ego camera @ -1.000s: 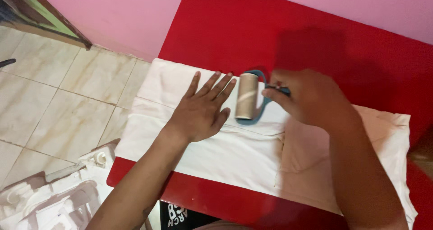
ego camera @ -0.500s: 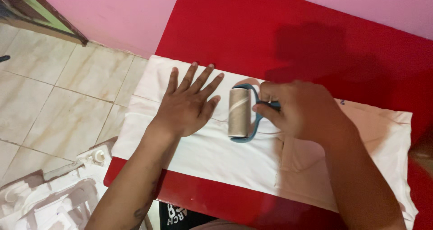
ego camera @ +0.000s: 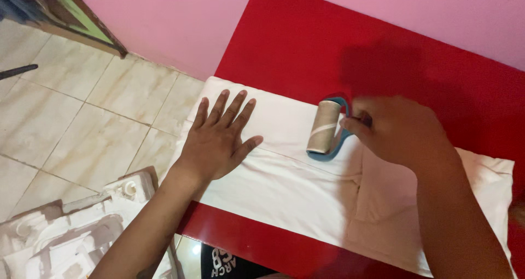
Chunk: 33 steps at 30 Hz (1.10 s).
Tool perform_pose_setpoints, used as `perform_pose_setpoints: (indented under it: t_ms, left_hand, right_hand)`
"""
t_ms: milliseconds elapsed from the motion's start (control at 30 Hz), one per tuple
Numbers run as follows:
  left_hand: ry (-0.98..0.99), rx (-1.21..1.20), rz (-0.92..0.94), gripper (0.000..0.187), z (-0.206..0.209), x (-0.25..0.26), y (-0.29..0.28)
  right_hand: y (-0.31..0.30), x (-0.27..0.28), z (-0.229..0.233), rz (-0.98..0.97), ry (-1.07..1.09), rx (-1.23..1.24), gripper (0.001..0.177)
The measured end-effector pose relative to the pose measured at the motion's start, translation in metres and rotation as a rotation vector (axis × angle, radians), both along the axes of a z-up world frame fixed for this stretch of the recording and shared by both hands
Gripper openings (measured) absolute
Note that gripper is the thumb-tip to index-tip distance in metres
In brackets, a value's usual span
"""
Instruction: The person smooths a white t-shirt on a red table, uses a lint roller to remove lint from the fabric, then folds the shirt in half and rolls it into a compact bundle. The shirt is handled one at a time and the final rolled bundle remains on the table.
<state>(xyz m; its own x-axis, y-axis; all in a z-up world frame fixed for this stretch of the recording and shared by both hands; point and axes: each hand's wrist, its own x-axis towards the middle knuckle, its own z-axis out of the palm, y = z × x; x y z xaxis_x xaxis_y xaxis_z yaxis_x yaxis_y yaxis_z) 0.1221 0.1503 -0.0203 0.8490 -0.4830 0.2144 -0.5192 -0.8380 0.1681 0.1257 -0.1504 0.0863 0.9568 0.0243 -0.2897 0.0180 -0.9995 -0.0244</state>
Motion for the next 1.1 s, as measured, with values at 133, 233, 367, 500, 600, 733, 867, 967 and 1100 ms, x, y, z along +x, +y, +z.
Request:
perform_pose_setpoints:
  t_ms: [133, 233, 367, 500, 600, 733, 867, 967, 1100]
  left_hand:
    - [0.132, -0.256, 0.07, 0.049, 0.001, 0.019, 0.026]
    - [0.087, -0.578, 0.137, 0.034, -0.001, 0.063, 0.051]
    - [0.779, -1.007, 0.222, 0.019, -0.023, 0.113, 0.067]
    - [0.886, -1.033, 0.173, 0.019, -0.042, 0.125, 0.075]
    - [0.899, -0.948, 0.159, 0.025, -0.047, 0.132, 0.086]
    - [0.916, -0.974, 0.16, 0.022, -0.047, 0.143, 0.101]
    - [0.927, -1.109, 0.177, 0.017, -0.053, 0.144, 0.1]
    - [0.911, -1.233, 0.041, 0.013, -0.052, 0.141, 0.097]
    - [1.134, -1.436, 0.129, 0.012, -0.044, 0.133, 0.113]
  right_hand:
    - [0.05, 0.024, 0.002, 0.117, -0.038, 0.03, 0.029]
    - [0.091, 0.04, -0.001, 0.198, -0.122, 0.187, 0.023]
    - [0.128, 0.053, -0.01, 0.201, -0.116, 0.276, 0.026]
    - [0.121, 0.052, 0.004, 0.131, 0.007, 0.161, 0.03]
    - [0.103, 0.052, 0.019, 0.077, 0.056, 0.048, 0.034]
    - [0.113, 0.058, 0.013, 0.054, 0.06, 0.059, 0.036]
    - [0.151, 0.071, -0.015, 0.142, -0.024, 0.312, 0.029]
    - [0.168, 0.075, -0.026, 0.189, -0.086, 0.458, 0.032]
    - [0.149, 0.071, -0.012, 0.194, -0.042, 0.36, 0.035]
